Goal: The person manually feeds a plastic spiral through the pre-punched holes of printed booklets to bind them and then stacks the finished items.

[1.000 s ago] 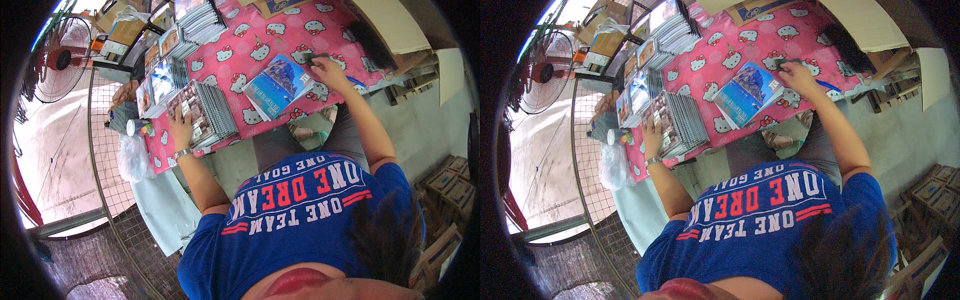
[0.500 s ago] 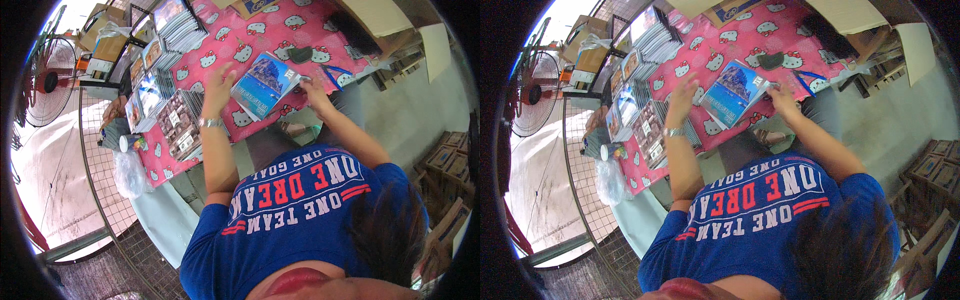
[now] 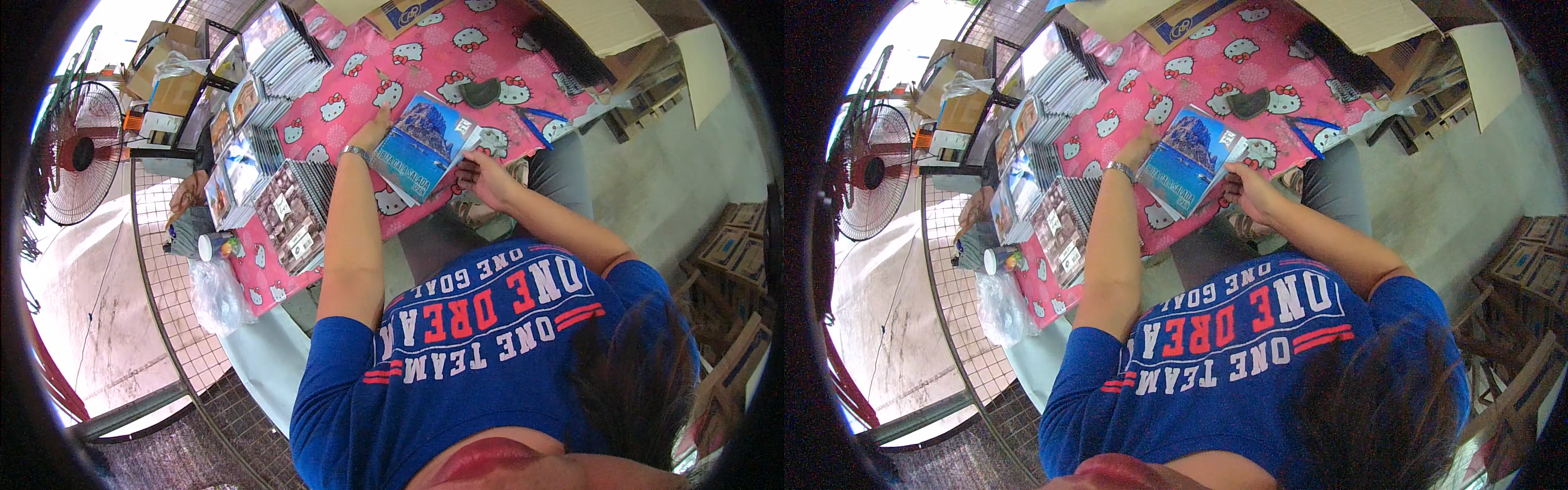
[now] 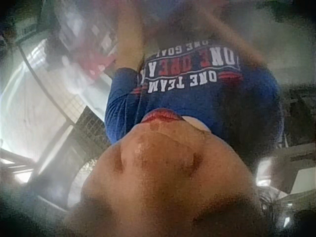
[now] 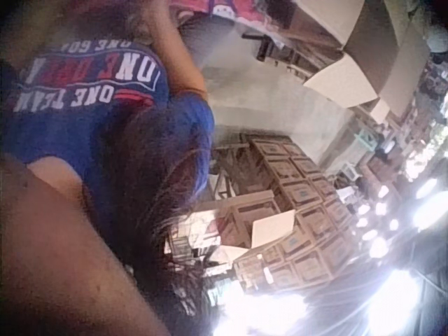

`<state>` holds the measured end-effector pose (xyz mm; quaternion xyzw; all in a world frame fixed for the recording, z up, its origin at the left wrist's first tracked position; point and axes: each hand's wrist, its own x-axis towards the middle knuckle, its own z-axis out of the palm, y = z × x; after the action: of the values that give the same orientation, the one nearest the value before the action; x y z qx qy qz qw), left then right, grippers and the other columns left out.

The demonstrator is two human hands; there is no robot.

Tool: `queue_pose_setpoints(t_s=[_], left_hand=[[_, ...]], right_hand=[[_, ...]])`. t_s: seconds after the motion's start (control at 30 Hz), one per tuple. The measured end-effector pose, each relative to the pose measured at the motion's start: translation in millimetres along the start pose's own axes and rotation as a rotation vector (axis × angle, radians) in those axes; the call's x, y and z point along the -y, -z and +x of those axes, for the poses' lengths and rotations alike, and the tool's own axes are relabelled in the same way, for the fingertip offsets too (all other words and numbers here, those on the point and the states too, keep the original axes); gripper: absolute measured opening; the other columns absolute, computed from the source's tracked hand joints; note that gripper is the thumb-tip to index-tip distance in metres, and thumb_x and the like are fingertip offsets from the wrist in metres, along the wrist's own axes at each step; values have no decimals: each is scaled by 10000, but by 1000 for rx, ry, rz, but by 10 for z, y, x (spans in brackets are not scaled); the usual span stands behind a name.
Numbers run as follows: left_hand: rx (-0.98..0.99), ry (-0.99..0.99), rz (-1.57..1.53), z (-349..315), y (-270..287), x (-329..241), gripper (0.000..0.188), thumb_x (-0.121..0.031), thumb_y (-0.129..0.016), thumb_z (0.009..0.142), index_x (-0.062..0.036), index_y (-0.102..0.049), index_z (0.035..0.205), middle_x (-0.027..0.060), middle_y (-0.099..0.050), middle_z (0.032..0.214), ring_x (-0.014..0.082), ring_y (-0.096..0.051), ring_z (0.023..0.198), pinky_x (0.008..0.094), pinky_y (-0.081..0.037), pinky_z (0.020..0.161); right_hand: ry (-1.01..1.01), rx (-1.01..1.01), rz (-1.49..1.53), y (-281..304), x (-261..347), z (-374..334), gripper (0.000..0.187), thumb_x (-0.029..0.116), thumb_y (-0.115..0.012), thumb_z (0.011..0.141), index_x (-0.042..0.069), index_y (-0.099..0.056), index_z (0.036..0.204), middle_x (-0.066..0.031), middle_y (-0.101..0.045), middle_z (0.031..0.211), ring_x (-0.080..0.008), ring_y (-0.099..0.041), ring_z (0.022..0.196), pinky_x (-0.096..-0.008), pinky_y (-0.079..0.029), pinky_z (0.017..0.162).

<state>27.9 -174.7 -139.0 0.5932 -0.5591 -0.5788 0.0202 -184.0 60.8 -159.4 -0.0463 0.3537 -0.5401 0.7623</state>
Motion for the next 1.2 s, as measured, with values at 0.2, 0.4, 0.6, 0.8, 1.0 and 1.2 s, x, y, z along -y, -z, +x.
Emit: queue_pose_setpoints(t_s=[0.2, 0.4, 0.6, 0.8, 1.0, 1.2], left_hand=[[6, -234, 54, -78, 98, 118, 584, -462, -624, 895, -6, -601, 1259, 129, -640, 1190, 219, -588, 1089, 322, -440, 929], [-256, -371, 478, -282, -136, -83, 331, -209, -769, 800, -40, -700, 1076, 91, -712, 935, 169, -649, 856, 322, -494, 775], [-501, -476, 465, -423, -356, -114, 313, -191, -786, 766, -44, -701, 1029, 135, -713, 916, 251, -672, 838, 361, -506, 774], [-628, -545, 400, -504, -454, -34, 349, -174, -769, 754, -62, -691, 1075, 164, -703, 1014, 314, -674, 959, 403, -517, 836], [-784, -847, 846, -980, -938, -321, 477, -250, -739, 766, -80, -583, 1183, 139, -590, 1145, 324, -550, 1064, 456, -467, 892], [-465, -652, 1066, -1283, -1480, -316, 469, -295, -752, 753, -81, -611, 1146, 120, -611, 1034, 334, -612, 962, 456, -509, 801]], right_hand=[[299, -332, -428, -294, 188, -125, 375, 227, -626, 875, 55, -534, 1195, -64, -611, 1049, -200, -577, 939, -341, -462, 788], [1231, -666, -1548, 280, 1534, 230, 367, 221, -626, 842, -19, -625, 1120, -218, -638, 1032, -358, -604, 1002, -437, -485, 883], [772, -1064, -2217, 1074, 2301, 517, 290, 242, -542, 882, 54, -614, 1091, -162, -612, 1090, -353, -589, 1077, -472, -525, 846], [813, -896, -2287, 1194, 2480, 791, 245, 194, -517, 873, 54, -610, 1051, -165, -623, 1058, -347, -633, 1014, -469, -554, 801], [1019, -856, -1865, 913, 2443, 669, 346, 172, -574, 836, 60, -633, 1158, -220, -617, 1115, -422, -630, 985, -462, -548, 818], [1306, -571, -1786, 865, 2443, 494, 295, 153, -568, 863, 63, -655, 1131, -246, -619, 1052, -422, -608, 973, -444, -484, 907]])
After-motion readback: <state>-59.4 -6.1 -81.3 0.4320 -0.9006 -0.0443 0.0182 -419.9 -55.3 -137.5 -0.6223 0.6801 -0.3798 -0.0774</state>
